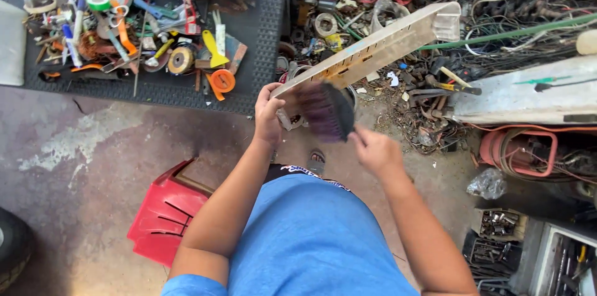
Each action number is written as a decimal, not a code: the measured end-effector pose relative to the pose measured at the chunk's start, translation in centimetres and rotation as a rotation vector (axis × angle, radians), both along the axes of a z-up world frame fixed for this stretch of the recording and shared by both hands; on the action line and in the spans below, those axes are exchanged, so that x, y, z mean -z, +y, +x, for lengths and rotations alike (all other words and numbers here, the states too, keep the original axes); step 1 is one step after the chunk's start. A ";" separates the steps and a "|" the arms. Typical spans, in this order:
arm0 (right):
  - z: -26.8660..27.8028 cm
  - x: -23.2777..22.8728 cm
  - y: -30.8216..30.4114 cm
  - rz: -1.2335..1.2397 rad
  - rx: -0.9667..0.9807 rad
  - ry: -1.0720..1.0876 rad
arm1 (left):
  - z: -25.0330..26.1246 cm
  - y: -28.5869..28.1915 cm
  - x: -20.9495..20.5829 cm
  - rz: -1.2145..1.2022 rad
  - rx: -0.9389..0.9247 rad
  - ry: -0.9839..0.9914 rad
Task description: Removing a plastic tray from a refrigerator and cleaning it using a hand brush in a workshop environment.
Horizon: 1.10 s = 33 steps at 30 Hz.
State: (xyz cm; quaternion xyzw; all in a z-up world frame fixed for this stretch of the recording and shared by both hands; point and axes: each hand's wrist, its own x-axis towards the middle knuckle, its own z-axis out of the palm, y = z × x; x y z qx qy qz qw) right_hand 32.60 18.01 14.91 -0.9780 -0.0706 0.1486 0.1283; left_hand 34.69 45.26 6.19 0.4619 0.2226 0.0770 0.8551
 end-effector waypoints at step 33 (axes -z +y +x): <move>-5.0 -3.6 -17.0 0.376 0.425 0.113 | 6.8 -20.8 -7.8 0.557 0.457 -0.310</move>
